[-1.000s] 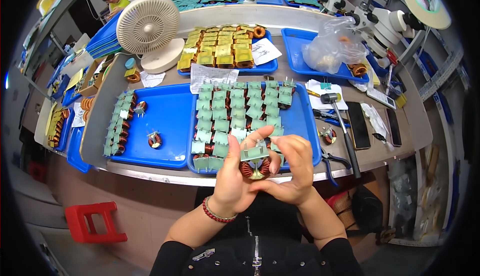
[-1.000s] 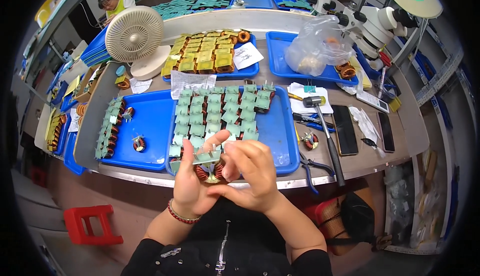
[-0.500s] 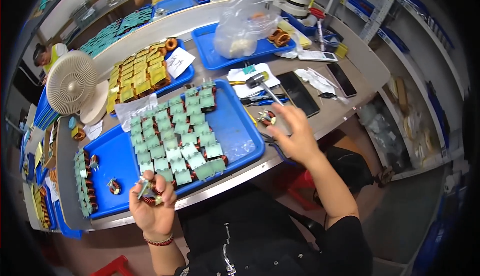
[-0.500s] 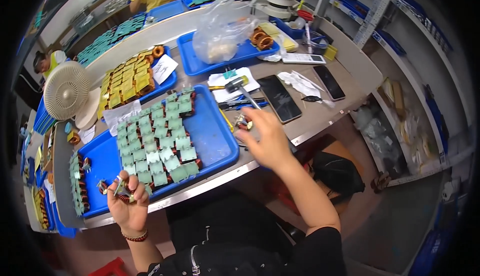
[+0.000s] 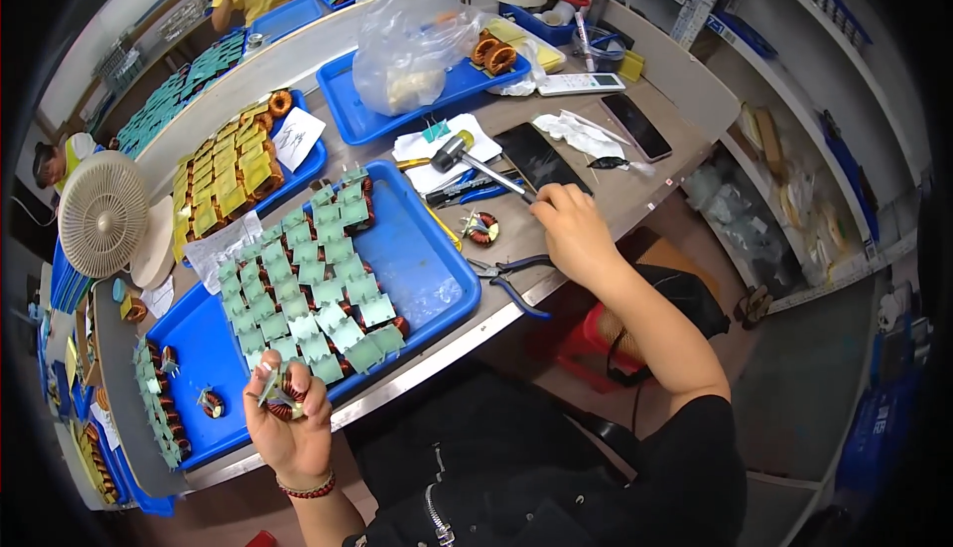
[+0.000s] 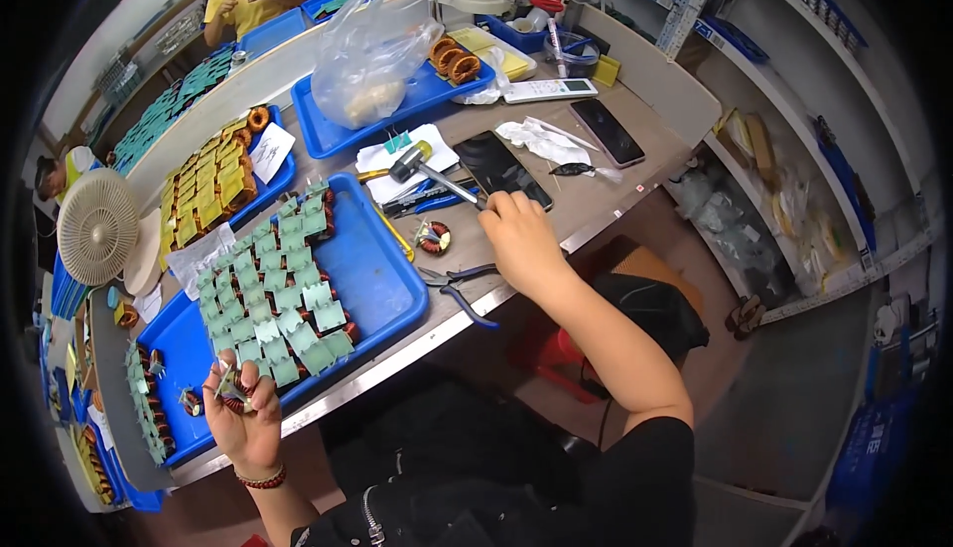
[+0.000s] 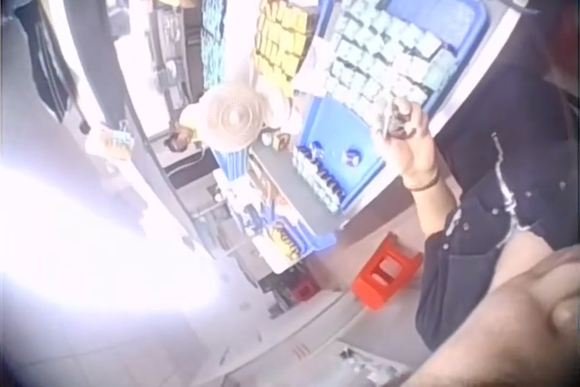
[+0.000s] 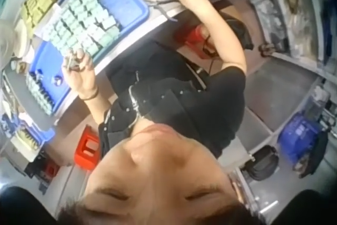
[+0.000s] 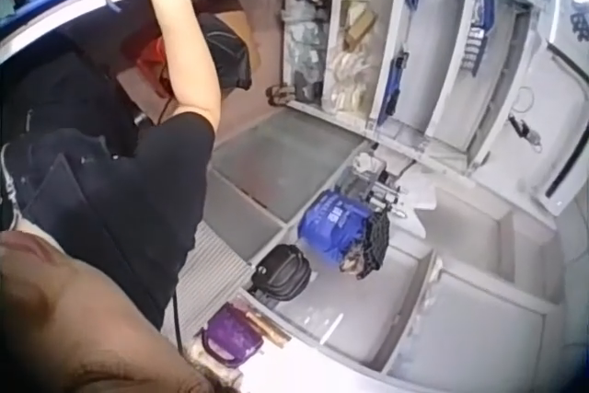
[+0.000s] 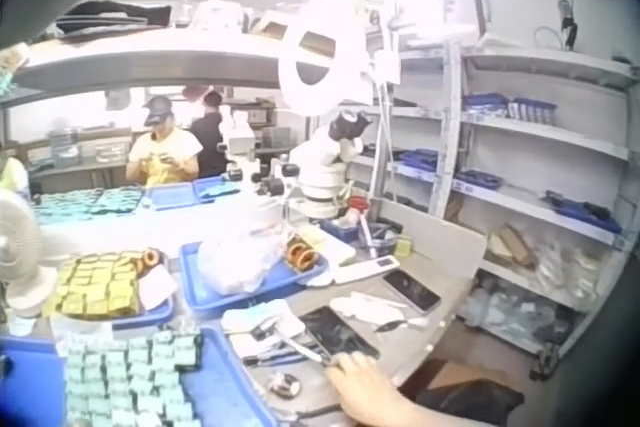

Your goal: Assembling small copper-coil transformers and trimming excess wire using pliers at a workbench.

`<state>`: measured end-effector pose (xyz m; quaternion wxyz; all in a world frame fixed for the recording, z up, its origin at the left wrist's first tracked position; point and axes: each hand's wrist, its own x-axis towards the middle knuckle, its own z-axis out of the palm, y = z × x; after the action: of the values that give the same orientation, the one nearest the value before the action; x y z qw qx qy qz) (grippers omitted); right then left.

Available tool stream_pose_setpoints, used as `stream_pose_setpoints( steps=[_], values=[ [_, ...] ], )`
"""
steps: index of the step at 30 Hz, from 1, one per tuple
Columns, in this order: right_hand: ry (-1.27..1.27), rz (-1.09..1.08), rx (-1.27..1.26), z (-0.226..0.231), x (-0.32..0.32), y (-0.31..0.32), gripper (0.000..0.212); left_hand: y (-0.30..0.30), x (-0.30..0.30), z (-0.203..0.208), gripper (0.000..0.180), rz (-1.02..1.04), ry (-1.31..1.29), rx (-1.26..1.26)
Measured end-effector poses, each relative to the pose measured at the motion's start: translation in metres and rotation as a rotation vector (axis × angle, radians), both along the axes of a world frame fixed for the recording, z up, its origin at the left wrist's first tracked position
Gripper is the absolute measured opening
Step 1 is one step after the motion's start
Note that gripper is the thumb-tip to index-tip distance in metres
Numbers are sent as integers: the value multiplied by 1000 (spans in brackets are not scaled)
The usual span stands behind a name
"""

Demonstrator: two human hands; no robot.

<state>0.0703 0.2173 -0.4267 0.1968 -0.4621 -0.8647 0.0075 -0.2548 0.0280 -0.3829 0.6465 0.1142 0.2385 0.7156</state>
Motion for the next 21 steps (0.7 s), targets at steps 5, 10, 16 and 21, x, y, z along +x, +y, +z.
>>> stream_pose_setpoints(
  steps=[5, 10, 16, 21],
  values=[
    [-9, 106, -72, -2, -28, -49, 43, 0, 5, 2, 38, 1, -107, -110],
    [-201, 33, 36, -21, -16, -61, 43, 11, 18, 9, 37, -61, -26, -93],
    [378, 142, -71, 13, -24, -61, 40, -2, 17, 13, 33, -39, 108, -88],
    [297, 608, -324, 94, -92, -84, 37, -12, 13, 10, 31, -116, 188, -93]
  ],
)
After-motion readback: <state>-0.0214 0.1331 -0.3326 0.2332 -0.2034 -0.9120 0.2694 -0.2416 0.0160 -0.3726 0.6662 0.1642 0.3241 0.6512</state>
